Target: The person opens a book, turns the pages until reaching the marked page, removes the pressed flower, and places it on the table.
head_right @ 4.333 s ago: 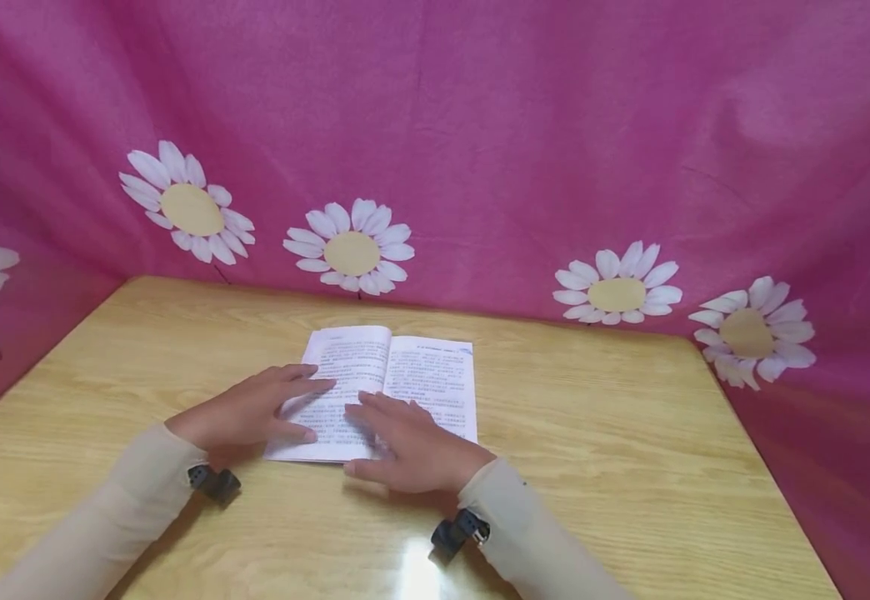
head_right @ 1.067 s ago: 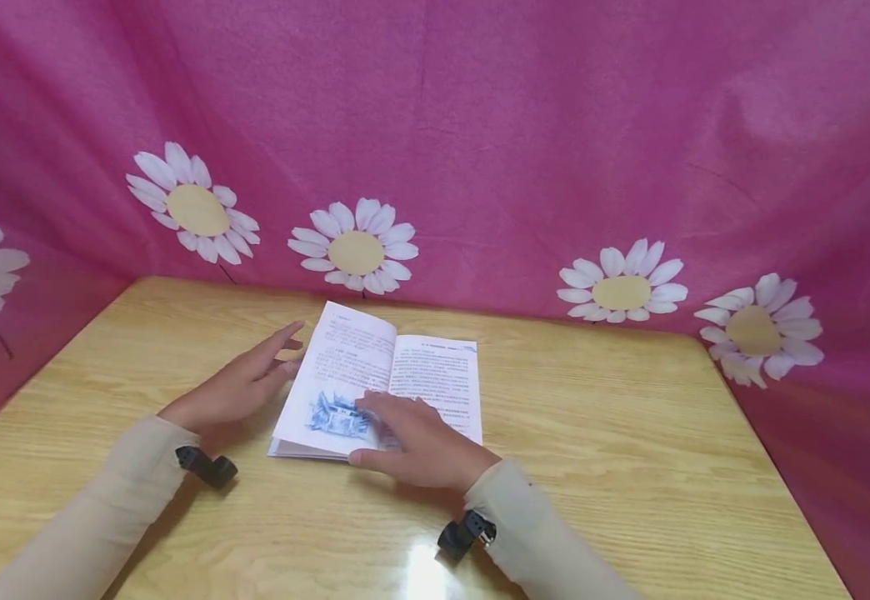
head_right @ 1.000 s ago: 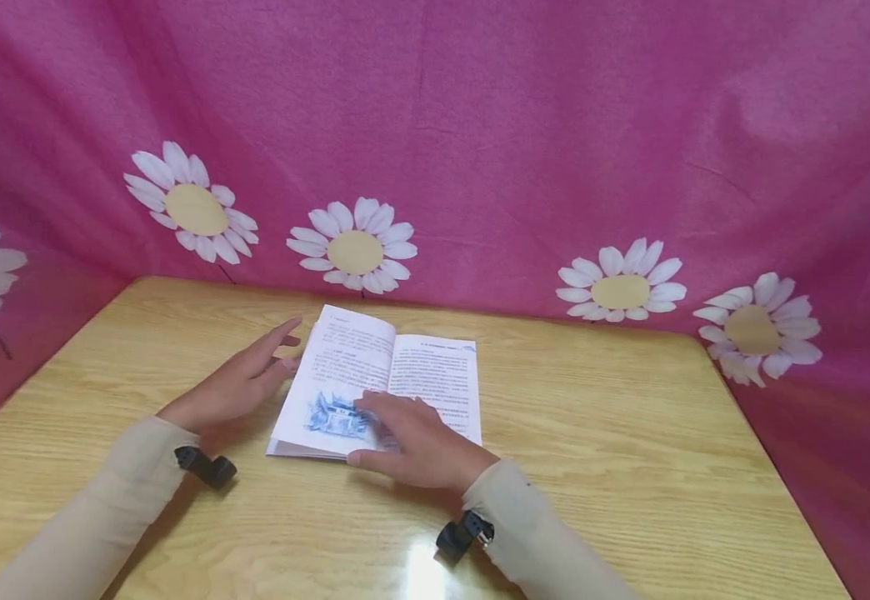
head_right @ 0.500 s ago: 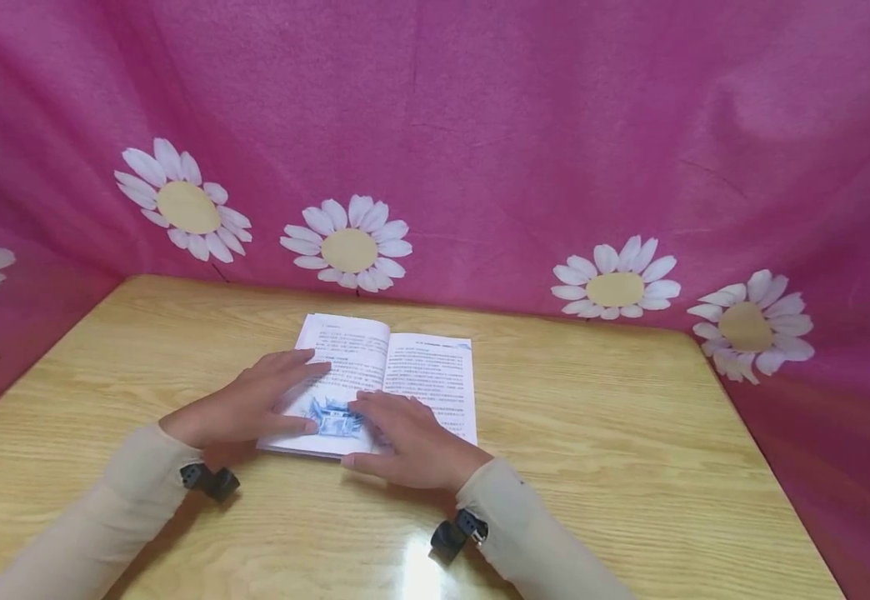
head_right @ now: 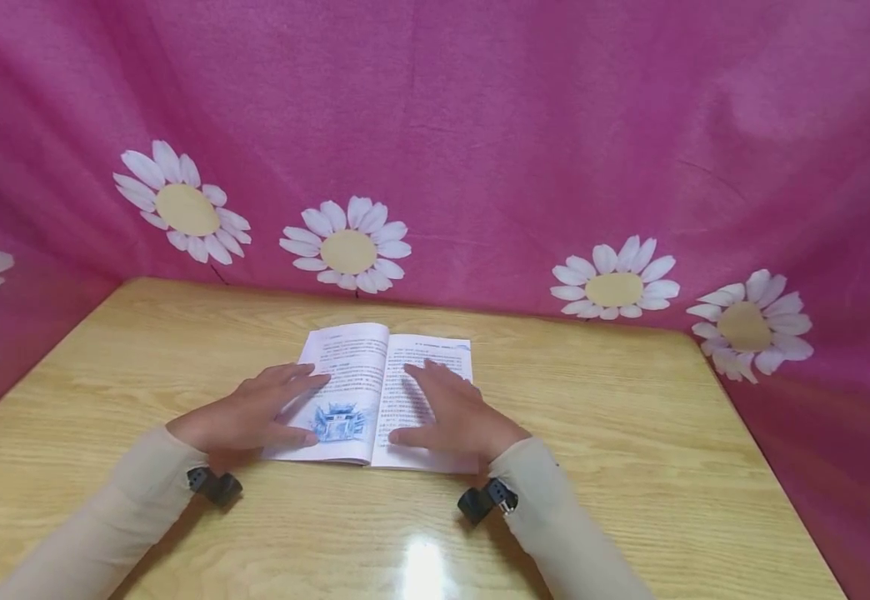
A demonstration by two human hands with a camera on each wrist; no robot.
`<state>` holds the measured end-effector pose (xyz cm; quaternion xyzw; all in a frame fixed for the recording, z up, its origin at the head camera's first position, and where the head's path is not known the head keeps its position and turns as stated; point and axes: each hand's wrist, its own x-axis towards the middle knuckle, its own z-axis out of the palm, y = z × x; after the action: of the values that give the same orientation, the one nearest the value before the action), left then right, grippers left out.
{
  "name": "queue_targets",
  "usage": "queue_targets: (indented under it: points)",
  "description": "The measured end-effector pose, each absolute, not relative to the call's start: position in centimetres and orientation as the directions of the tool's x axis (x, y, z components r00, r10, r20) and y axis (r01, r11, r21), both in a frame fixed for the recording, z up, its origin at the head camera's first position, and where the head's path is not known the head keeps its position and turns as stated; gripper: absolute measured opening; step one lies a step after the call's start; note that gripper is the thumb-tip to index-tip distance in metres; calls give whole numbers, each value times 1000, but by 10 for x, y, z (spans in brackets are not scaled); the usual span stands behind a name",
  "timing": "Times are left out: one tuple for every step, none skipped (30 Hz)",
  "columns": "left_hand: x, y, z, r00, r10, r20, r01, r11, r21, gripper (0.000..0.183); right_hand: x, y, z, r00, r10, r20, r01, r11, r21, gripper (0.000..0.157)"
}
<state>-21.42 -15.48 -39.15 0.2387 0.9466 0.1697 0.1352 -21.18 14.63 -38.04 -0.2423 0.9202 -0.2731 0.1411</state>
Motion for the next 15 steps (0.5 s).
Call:
queue_targets:
  points:
    - [-214, -155, -391, -851, 494, -179, 403, 831, 383, 86, -214, 151, -379, -856, -494, -151, -342, 761, -551, 99]
    - [-213, -154, -391, -852, 489, -185, 397, 835, 380, 86, -216, 156, -380, -866, -473, -163, -329, 783, -528, 102]
    - [-213, -154, -391, -853, 486, -190, 393, 838, 379, 86, -218, 160, -380, -874, -453, -177, -313, 802, -508, 105]
    - [-213, -154, -392, -854, 482, -195, 388, 841, 377, 86, -220, 164, -380, -880, -436, -190, -298, 817, -493, 107]
    - [-212, -154, -392, -855, 478, -202, 383, 844, 375, 86, -221, 168, -381, -885, -416, -210, -275, 830, -485, 108]
    - [-212, -154, -393, -855, 476, -205, 381, 845, 376, 86, -222, 171, -381, -887, -404, -224, -260, 838, -480, 110]
    - [-212, -155, -393, -855, 477, -204, 382, 845, 375, 86, -223, 174, -382, -888, -397, -235, -250, 842, -477, 111]
    - [-213, -155, -392, -854, 481, -199, 387, 842, 375, 86, -224, 176, -382, -888, -389, -245, -240, 847, -474, 112]
    - [-213, -155, -392, -853, 486, -193, 392, 839, 378, 86, -225, 177, -381, -889, -379, -258, -225, 851, -474, 113]
    - [-213, -156, -392, -851, 489, -192, 395, 836, 381, 86, -225, 178, -382, -887, -373, -271, -214, 854, -475, 114]
    - [-212, -156, -392, -848, 496, -186, 401, 831, 386, 86, -225, 178, -383, -885, -369, -282, -205, 855, -476, 115]
    - [-212, -156, -392, -847, 498, -184, 402, 828, 390, 86, -226, 179, -384, -883, -370, -287, -204, 856, -474, 116]
    - [-212, -157, -392, -847, 499, -183, 403, 827, 393, 86, -226, 179, -384, -882, -372, -290, -206, 857, -472, 116]
    - [-212, -157, -392, -847, 500, -183, 403, 826, 393, 86, -226, 178, -385, -880, -375, -293, -210, 858, -469, 116]
    - [-212, -157, -393, -847, 497, -188, 398, 828, 395, 86, -226, 179, -386, -877, -378, -298, -211, 858, -468, 116]
